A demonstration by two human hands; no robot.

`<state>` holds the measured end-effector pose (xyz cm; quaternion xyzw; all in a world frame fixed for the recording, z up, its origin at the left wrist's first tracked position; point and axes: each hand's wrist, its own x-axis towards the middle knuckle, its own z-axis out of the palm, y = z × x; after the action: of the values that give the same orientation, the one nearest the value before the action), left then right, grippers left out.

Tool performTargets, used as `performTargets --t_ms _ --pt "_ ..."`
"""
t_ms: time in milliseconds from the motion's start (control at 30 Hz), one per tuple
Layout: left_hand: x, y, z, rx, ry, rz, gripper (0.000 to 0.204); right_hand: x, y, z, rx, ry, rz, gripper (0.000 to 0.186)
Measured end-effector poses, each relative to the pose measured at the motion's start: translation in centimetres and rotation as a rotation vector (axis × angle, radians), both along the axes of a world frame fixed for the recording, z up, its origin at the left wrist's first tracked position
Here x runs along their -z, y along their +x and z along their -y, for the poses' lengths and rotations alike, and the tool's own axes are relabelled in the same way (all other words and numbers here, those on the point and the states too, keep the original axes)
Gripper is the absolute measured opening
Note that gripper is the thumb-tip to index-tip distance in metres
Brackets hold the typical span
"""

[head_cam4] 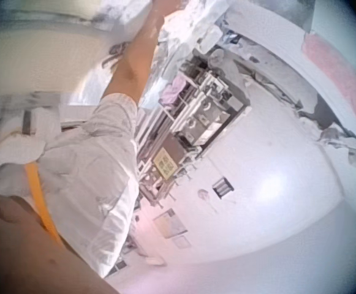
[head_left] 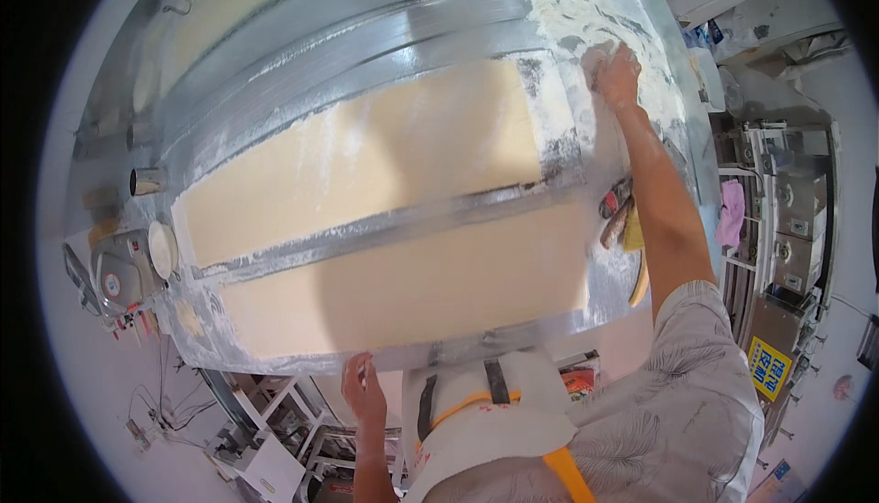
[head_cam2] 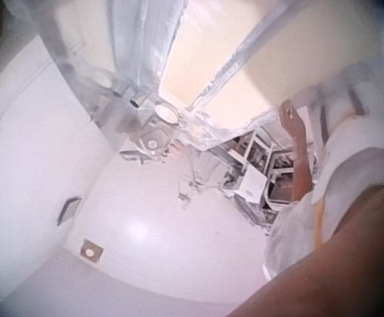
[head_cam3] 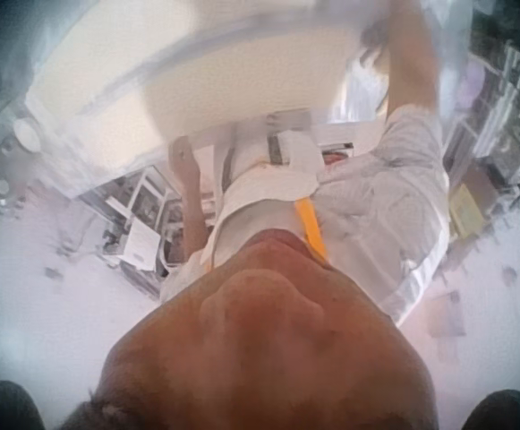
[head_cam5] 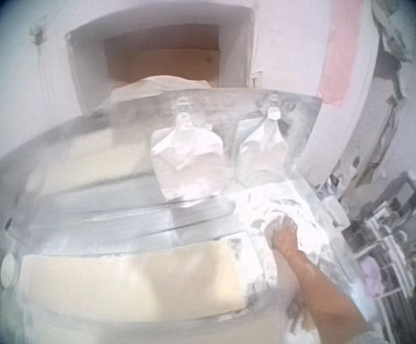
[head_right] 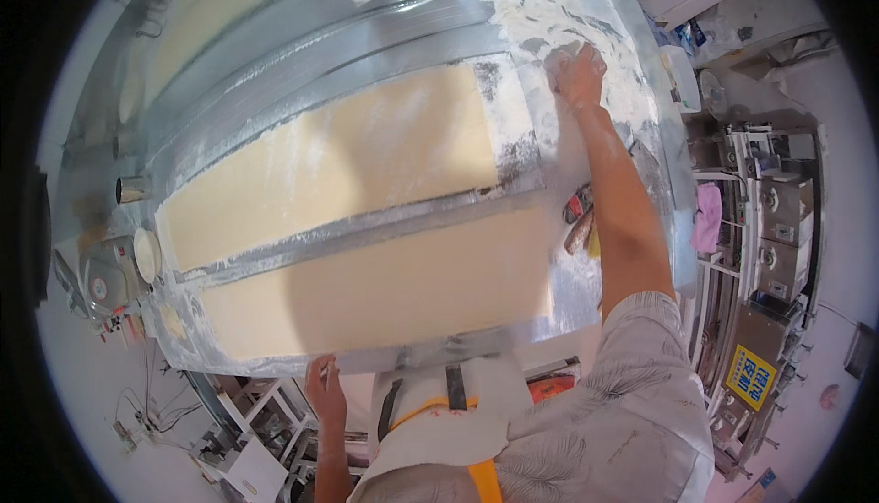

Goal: The person brushes a large sheet of dough on a metal table, then peels and lifts sections of the dough, smoothing and repositioning them. The person repeats brushing and handling motions across the dough surface.

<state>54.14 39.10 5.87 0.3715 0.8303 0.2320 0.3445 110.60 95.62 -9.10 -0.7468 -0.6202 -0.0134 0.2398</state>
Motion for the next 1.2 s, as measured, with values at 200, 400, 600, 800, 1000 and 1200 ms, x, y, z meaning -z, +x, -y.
performTargets --t_ms 200,400,600,800,1000,1200 --pt "-1.2 1.0 -1.5 0.013 -0.092 -0.075 0.017 -1.9 -9.2 -3.7 -0.006 -0.136 0.094 0.067" --pt "-2.5 1.8 -6.1 0.37 0.109 -0.319 0.021 0.5 -6.3 -6.6 -0.16 -0.169 0.195 0.034" --pt "-1.8 1.3 -7.4 0.29 0.109 -0.247 0.019 -1.6 0.0 -4.6 -0.125 -0.314 -1.125 0.022" --pt "-0.9 0.3 -9.2 0.118 0.038 -0.068 0.017 -11.2 -12.4 3.4 -0.141 -0.616 -2.128 0.017" --pt "-0.7 -1.4 -10.1 0.166 0.076 0.027 0.018 -12.4 -31.8 9.7 -0.73 -0.747 -1.499 0.02" --pt "-0.9 -7.3 -6.9 0.133 0.099 0.064 0.02 -15.8 -41.8 13.0 -0.82 -0.869 -0.704 0.022"
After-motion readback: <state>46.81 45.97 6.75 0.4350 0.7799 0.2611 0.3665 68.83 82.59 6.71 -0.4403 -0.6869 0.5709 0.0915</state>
